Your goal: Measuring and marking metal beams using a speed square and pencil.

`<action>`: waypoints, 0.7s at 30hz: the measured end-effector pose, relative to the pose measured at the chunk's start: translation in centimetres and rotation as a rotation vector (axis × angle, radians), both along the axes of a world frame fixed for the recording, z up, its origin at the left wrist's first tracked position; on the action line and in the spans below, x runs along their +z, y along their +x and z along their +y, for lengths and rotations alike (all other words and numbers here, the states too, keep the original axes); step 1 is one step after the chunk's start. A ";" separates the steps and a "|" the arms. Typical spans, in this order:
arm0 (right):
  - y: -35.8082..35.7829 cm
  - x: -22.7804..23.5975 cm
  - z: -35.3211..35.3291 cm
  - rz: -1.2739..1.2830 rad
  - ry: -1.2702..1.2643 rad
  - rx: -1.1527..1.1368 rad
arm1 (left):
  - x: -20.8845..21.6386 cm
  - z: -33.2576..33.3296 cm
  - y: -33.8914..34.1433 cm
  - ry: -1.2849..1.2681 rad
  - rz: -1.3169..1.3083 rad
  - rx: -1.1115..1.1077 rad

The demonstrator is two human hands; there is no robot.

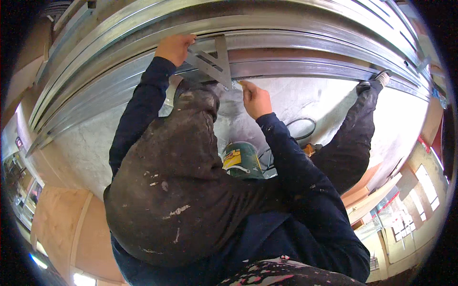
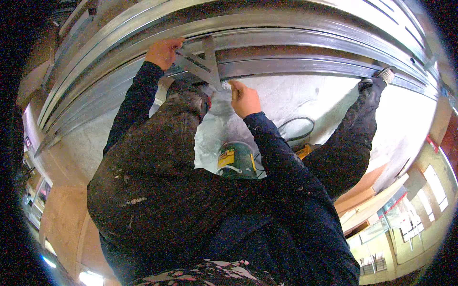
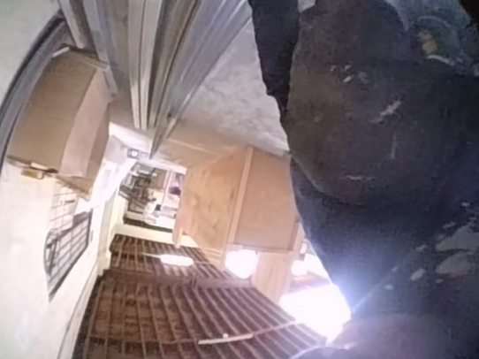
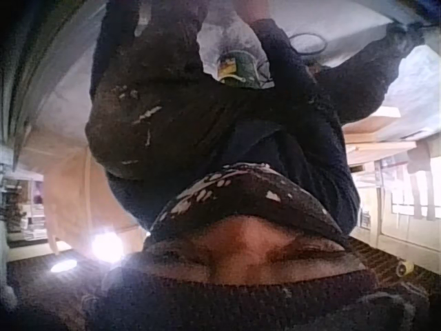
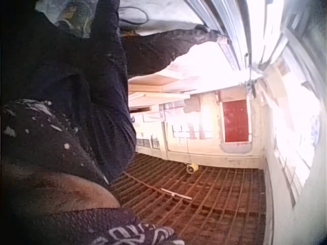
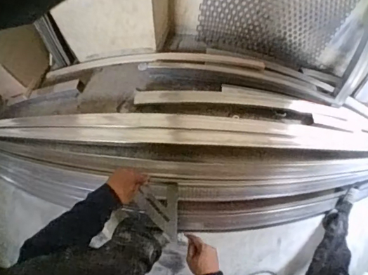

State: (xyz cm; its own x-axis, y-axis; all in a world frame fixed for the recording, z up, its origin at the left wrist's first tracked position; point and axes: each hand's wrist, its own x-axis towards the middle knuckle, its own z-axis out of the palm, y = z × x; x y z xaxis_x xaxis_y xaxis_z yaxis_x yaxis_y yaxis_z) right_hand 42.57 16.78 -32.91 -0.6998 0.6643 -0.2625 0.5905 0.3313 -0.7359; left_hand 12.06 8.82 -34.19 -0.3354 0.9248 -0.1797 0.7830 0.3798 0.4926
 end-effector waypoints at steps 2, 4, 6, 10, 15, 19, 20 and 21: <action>1.4 0.4 -0.8 -0.137 -0.159 -0.006 | -0.1 -0.2 0.0 -0.028 -0.049 0.019; 1.9 0.3 -0.6 -0.119 -0.164 0.016 | 0.0 -0.4 -0.8 -0.062 -0.024 0.048; 1.9 0.3 -0.3 -0.097 -0.166 0.040 | 0.2 -0.8 -1.1 -0.051 -0.029 0.038; 1.3 0.0 0.1 -0.073 -0.195 -0.049 | 0.2 -0.7 -0.9 -0.061 -0.016 0.040; 1.1 0.2 0.2 -0.085 -0.153 -0.043 | 0.8 -0.3 -0.3 -0.038 0.021 0.007; -0.6 1.0 0.3 -0.076 -0.184 -0.041 | -0.3 -0.9 -1.0 -0.034 0.014 -0.019; -1.2 1.3 0.3 -0.050 -0.186 -0.056 | -0.5 -1.0 -1.1 -0.033 0.014 -0.019; -1.8 1.6 0.5 -0.050 -0.185 -0.056 | -0.7 -1.0 -1.2 -0.031 0.014 -0.019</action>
State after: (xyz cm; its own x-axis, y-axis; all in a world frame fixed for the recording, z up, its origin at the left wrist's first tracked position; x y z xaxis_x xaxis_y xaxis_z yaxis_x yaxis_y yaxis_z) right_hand 40.79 17.24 -31.32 -0.6465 0.6390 -0.4167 0.6412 0.1592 -0.7506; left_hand 10.86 7.78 -34.92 -0.3203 0.9252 -0.2033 0.7971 0.3792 0.4699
